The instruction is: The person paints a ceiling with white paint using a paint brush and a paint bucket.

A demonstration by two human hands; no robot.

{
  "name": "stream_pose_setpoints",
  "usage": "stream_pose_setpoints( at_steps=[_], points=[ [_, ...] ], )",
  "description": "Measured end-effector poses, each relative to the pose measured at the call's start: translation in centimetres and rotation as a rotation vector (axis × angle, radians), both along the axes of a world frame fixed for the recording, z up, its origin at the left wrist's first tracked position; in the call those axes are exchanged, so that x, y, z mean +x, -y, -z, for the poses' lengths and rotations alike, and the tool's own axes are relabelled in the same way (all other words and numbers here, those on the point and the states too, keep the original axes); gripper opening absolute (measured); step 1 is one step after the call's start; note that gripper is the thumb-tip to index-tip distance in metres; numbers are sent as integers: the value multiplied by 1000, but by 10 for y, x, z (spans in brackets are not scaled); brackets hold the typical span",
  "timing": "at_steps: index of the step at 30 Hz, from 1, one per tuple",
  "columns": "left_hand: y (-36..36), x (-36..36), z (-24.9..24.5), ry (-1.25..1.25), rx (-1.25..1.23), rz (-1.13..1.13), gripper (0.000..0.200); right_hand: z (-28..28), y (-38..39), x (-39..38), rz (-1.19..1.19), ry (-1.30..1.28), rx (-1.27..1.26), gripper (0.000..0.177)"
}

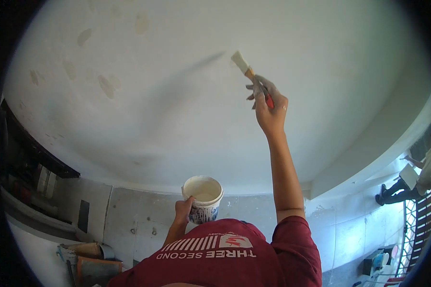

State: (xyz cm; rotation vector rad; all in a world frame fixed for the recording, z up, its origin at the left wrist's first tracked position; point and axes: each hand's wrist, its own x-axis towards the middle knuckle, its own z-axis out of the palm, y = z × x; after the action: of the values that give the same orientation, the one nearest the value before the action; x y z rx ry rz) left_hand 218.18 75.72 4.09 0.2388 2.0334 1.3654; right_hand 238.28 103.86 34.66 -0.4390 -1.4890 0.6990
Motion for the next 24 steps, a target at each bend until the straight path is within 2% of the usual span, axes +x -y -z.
stream_pose_setpoints(
  at_steps=[5, 11, 13, 19, 22, 24],
  points=[
    [-11, -8, 13, -100, -12, 58, 49, -2, -7, -16, -40, -131, -35, 29],
    [-8, -8, -27, -26, -49, 211, 50, 41, 35, -13, -22, -227, -223, 27],
    [-17, -7, -32, -65, -28, 221, 48, 36, 46, -14, -30, -268, -235, 27],
    [-26, -21, 9, -122, 0, 352, 48, -11, 70, -36, -28, -338, -87, 26],
    [-32, -29, 8, -64, 11, 427, 48, 3, 74, -34, 56, -323, -138, 27],
    [-40, -34, 0, -96, 5, 506, 47, 34, 81, -28, 132, -320, -182, 28]
  ],
)
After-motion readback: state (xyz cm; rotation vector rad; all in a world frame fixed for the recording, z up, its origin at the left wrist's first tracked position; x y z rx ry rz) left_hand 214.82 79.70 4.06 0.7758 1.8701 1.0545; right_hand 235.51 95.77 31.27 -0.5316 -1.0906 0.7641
